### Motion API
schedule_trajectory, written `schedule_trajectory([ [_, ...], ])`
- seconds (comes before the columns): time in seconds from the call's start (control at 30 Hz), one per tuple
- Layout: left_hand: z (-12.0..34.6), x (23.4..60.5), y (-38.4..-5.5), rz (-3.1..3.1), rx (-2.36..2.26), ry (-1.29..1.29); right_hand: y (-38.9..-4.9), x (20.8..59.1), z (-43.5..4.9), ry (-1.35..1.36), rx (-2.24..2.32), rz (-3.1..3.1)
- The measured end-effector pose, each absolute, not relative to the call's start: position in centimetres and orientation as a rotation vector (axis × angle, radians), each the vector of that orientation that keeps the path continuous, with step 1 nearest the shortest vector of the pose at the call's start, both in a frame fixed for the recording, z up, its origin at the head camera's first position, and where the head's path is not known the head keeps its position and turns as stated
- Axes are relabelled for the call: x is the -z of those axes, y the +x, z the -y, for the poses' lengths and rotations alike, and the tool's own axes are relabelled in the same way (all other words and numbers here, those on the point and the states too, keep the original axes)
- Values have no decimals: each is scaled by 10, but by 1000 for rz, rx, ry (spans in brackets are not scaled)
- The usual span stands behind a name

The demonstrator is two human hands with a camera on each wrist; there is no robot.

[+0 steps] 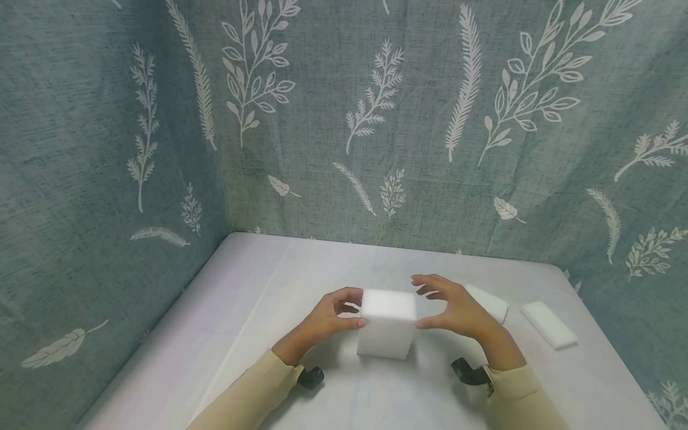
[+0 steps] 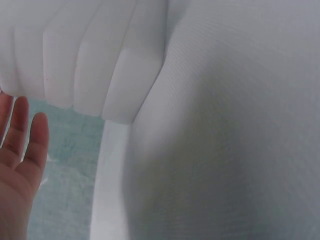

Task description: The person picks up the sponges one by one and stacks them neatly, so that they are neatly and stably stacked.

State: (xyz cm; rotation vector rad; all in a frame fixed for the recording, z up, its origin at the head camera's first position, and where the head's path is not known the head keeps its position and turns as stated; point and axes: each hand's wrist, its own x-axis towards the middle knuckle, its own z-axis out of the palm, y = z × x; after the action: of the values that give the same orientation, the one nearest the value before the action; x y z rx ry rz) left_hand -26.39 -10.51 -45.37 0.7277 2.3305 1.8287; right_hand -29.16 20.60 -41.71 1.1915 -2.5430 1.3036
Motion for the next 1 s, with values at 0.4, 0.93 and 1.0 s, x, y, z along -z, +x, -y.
schedule_trajectory([
  [0.4, 108, 467, -271, -2300, -1879, 729, -312, 431, -253, 697, -1312, 2722],
  [0.93, 106, 467, -272, -2259, -1924, 749, -323, 440, -294, 266, -1012, 2963],
  [1.0, 105, 468, -271, -2258, -1925, 746, -324, 442, -297, 228, -969, 2993],
])
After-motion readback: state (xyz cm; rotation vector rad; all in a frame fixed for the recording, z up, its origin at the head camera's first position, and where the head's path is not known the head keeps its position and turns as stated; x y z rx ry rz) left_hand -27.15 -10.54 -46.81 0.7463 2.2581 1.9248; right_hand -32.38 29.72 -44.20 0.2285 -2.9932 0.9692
